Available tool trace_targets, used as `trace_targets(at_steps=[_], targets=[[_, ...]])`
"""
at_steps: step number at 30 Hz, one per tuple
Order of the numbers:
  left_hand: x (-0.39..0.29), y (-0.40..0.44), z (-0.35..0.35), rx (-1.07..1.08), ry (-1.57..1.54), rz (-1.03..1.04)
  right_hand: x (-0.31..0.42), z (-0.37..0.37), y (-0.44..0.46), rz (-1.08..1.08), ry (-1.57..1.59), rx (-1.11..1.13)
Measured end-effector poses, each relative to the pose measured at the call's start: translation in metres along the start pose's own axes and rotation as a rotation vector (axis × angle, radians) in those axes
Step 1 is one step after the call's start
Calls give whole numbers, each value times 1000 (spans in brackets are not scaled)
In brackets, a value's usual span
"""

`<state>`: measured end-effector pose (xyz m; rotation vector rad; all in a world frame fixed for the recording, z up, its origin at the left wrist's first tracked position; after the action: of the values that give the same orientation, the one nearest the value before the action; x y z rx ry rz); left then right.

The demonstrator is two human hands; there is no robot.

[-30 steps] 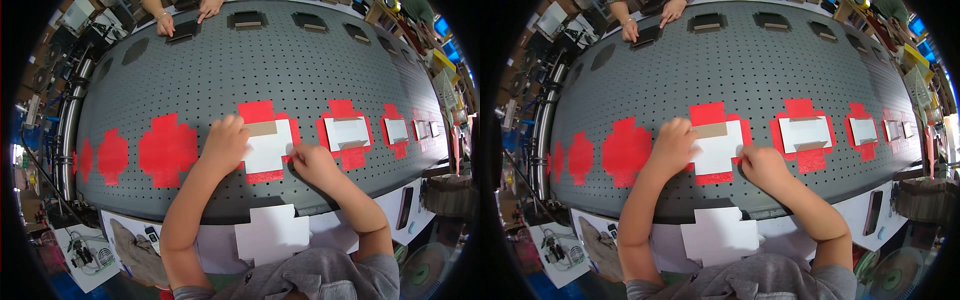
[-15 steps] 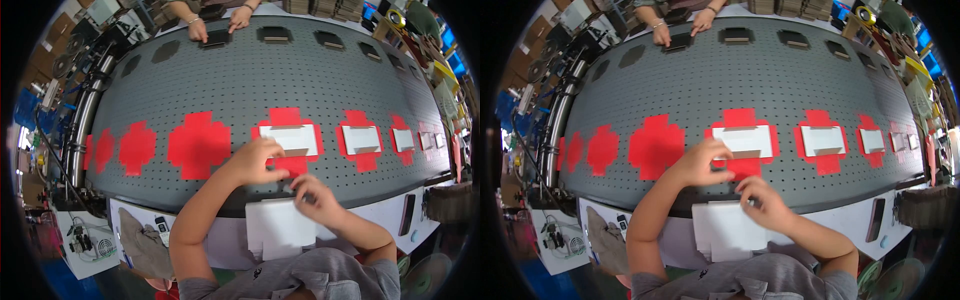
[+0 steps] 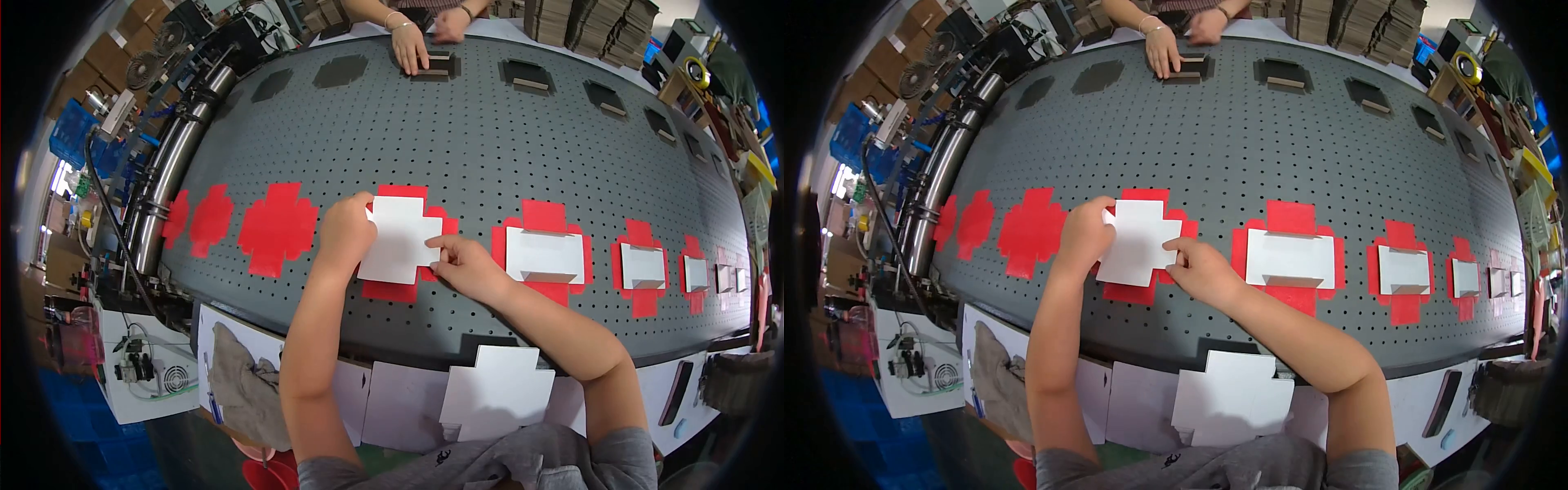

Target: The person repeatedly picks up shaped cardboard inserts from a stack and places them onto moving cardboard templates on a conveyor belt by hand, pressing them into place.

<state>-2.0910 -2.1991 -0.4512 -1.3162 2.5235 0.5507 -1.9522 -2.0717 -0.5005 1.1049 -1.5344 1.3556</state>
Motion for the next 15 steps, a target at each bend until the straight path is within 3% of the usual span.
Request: trace_targets(at_steps=[3,15], targets=[[1,4,11,145,8,-51,-2,-3,-1,26,-70,-70],[2,12,19,204,-2,20,-4,-7,-1,43,-122,-189]])
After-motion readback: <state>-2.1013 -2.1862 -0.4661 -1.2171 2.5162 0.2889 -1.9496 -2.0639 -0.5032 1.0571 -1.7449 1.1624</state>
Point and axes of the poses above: each hand's wrist, its own y-axis towards the middle knuckle, its own z-axis out of the palm, x = y × z, the point moved 8 cm from there along y, towards the middle knuckle, and after that the axes turned 6 degrees about y, right-handed, at the moved point
